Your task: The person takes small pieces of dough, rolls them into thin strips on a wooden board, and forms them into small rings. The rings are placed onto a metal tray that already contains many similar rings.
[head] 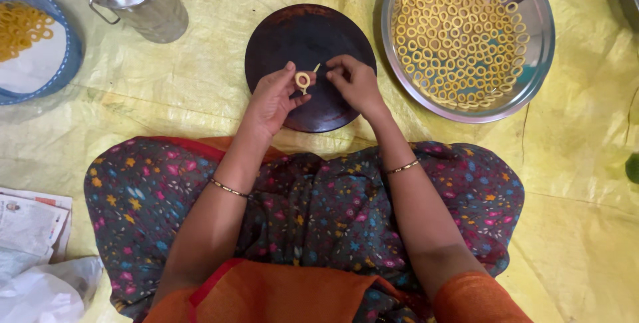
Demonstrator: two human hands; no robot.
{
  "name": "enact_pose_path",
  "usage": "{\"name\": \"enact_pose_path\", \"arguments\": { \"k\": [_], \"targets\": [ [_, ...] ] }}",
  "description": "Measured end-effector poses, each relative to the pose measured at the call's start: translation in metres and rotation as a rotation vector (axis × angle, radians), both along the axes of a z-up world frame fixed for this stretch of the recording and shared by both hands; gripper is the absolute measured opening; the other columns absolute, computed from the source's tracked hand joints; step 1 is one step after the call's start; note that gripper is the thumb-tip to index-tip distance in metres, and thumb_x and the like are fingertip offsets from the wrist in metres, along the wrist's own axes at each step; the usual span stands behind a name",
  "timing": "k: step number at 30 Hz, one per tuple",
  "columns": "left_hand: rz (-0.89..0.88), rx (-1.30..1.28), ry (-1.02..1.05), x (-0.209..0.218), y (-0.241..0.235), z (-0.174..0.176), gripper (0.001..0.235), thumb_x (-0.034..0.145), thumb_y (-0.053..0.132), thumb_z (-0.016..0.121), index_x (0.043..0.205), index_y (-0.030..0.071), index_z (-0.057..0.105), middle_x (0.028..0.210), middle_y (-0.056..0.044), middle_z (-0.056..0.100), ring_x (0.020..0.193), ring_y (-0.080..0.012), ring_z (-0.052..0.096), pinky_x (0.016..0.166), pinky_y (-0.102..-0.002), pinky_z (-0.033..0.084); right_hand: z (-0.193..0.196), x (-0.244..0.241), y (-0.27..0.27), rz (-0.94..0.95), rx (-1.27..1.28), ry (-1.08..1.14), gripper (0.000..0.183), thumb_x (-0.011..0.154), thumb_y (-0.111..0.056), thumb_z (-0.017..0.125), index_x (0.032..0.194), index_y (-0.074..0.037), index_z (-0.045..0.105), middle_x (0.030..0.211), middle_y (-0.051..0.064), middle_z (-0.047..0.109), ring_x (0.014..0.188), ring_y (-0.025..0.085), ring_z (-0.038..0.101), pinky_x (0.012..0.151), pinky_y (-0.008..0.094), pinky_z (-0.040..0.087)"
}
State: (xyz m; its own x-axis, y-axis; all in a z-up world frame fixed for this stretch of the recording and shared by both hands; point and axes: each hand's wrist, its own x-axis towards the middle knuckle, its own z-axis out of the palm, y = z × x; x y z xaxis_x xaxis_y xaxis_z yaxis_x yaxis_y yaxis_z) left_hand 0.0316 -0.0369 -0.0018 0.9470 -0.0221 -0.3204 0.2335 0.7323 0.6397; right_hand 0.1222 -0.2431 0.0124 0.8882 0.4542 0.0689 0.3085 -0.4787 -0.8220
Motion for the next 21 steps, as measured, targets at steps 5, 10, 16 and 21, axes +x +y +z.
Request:
{"name": "enact_pose_path", "arguments": {
  "k": [5,10,16,21],
  "targets": [
    [-0.018,0.092,-0.035,0.002,0.001,-0.006,0.024,0.096,0.031,0.072,0.097,0.008,0.076,0.104,-0.006,0.077,0.097,-0.0127,0.069,0.081,-0.034,0.057,0.004,-0.006,0.006,0.038,-0.028,-0.016,0.023,0.091,-0.013,0.075,0.112,-0.004,0.072,0.08,0.008,0.071,0.069,0.014,0.066,0.066,0.03,0.052],
    [-0.01,0.101,-0.024,0.004,0.001,-0.014,0.018,0.097,0.027,0.075,0.096,0.009,0.075,0.101,-0.004,0.075,0.094,-0.0117,0.068,0.081,-0.033,0.057,0.009,-0.007,0.006,0.039,-0.027,-0.003,0.023,0.091,-0.013,0.075,0.112,-0.004,0.072,0.08,0.008,0.071,0.07,0.013,0.066,0.066,0.03,0.052],
    [-0.042,0.131,-0.057,0.001,0.0,-0.008,0.021,0.096,0.031,0.074,0.092,0.01,0.072,0.109,-0.006,0.077,0.106,-0.0149,0.071,0.085,-0.032,0.055,0.009,-0.008,0.007,0.056,0.003,-0.004,0.023,0.092,-0.012,0.075,0.112,-0.003,0.072,0.081,0.006,0.071,0.07,0.011,0.065,0.066,0.028,0.052],
    [-0.033,0.058,0.017,0.001,-0.001,-0.002,0.026,0.095,0.036,0.069,0.095,0.01,0.075,0.111,-0.009,0.078,0.106,-0.0172,0.07,0.083,-0.034,0.056,0.008,-0.008,0.005,0.055,0.011,0.006,0.023,0.092,-0.013,0.076,0.113,-0.003,0.072,0.08,0.005,0.07,0.071,0.009,0.063,0.066,0.027,0.051]
  ]
}}
